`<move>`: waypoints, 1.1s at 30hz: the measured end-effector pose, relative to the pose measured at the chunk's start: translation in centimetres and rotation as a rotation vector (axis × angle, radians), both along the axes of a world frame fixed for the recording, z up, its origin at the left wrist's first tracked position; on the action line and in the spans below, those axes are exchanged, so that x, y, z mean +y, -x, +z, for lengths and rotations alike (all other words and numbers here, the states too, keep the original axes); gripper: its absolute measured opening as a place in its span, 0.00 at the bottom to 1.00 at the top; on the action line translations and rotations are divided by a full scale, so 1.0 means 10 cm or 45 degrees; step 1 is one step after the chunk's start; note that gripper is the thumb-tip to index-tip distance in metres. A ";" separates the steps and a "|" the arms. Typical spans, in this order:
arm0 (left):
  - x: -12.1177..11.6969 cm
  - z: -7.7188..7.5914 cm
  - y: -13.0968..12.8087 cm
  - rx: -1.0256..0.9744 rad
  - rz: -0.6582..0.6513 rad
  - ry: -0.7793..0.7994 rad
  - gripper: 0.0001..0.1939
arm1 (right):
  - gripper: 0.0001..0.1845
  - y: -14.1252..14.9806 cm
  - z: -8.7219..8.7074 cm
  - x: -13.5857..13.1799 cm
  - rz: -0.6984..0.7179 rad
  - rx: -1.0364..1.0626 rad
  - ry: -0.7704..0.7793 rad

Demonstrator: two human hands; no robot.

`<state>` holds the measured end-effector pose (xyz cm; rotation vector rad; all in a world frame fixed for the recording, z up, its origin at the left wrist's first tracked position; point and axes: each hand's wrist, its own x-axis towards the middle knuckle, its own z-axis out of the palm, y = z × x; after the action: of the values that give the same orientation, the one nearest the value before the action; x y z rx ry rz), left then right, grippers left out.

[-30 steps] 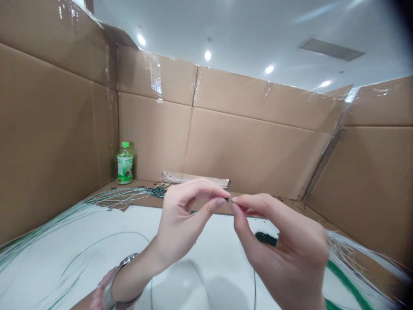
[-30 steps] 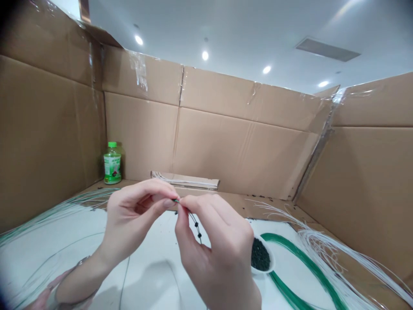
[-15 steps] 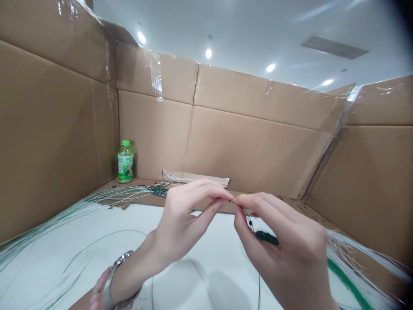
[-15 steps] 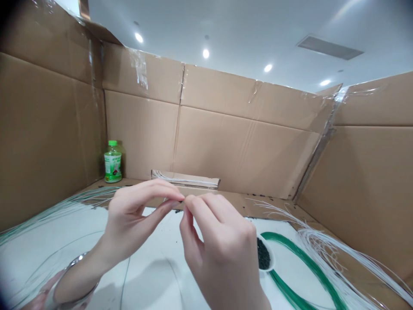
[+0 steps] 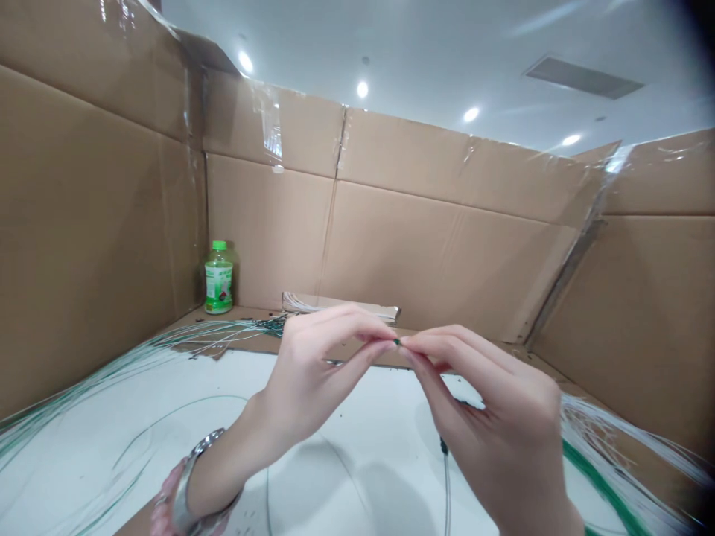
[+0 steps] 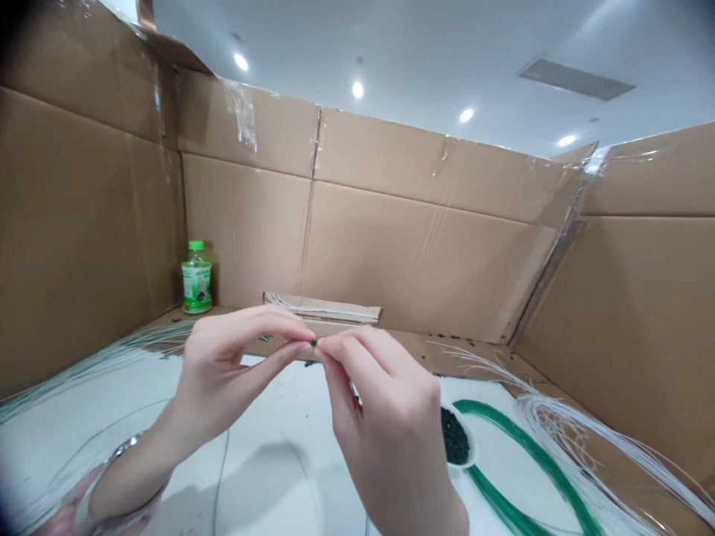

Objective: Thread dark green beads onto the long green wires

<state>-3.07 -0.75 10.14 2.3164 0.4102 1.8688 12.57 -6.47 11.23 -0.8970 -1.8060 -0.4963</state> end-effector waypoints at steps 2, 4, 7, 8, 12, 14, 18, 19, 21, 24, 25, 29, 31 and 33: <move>0.00 0.01 -0.01 0.016 -0.011 -0.017 0.05 | 0.07 0.01 -0.01 0.02 0.027 0.041 0.004; -0.01 0.01 -0.01 0.039 -0.016 -0.018 0.05 | 0.06 0.01 -0.02 0.04 0.047 0.079 0.026; 0.00 0.00 -0.01 0.047 -0.012 -0.040 0.05 | 0.05 -0.01 -0.02 0.06 0.100 0.152 0.135; 0.00 0.00 -0.01 0.046 -0.002 -0.054 0.05 | 0.04 -0.01 -0.02 0.07 0.130 0.177 0.188; 0.04 -0.01 -0.04 0.112 0.081 -0.141 0.05 | 0.04 -0.07 0.00 0.12 0.197 0.240 0.391; 0.08 -0.02 -0.05 0.168 0.111 -0.181 0.05 | 0.03 -0.10 0.01 0.15 0.178 0.240 0.452; 0.13 -0.04 -0.07 0.288 0.123 -0.174 0.07 | 0.02 -0.14 0.04 0.18 0.142 0.227 0.570; 0.15 -0.04 -0.08 0.310 0.120 -0.172 0.08 | 0.02 -0.14 0.04 0.18 0.142 0.229 0.606; 0.18 -0.05 -0.08 0.334 0.104 -0.175 0.08 | 0.01 -0.13 0.05 0.18 0.144 0.235 0.673; 0.24 -0.08 -0.10 0.334 0.060 -0.171 0.07 | 0.03 -0.12 0.04 0.18 0.118 0.247 0.788; 0.26 -0.08 -0.11 0.329 0.036 -0.166 0.07 | 0.04 -0.12 0.02 0.18 0.103 0.255 0.817; 0.32 -0.09 -0.10 0.348 -0.079 -0.129 0.07 | 0.05 -0.10 -0.05 0.19 0.065 0.300 0.836; 0.34 -0.08 -0.08 0.356 -0.111 -0.096 0.07 | 0.06 -0.08 -0.08 0.19 0.063 0.333 0.812; 0.35 -0.07 -0.06 0.353 -0.126 -0.062 0.07 | 0.07 -0.06 -0.09 0.18 0.064 0.367 0.775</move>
<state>-2.52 2.75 9.41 2.5856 0.2758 1.5347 13.13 -4.67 10.31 -1.2531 -1.7230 0.2309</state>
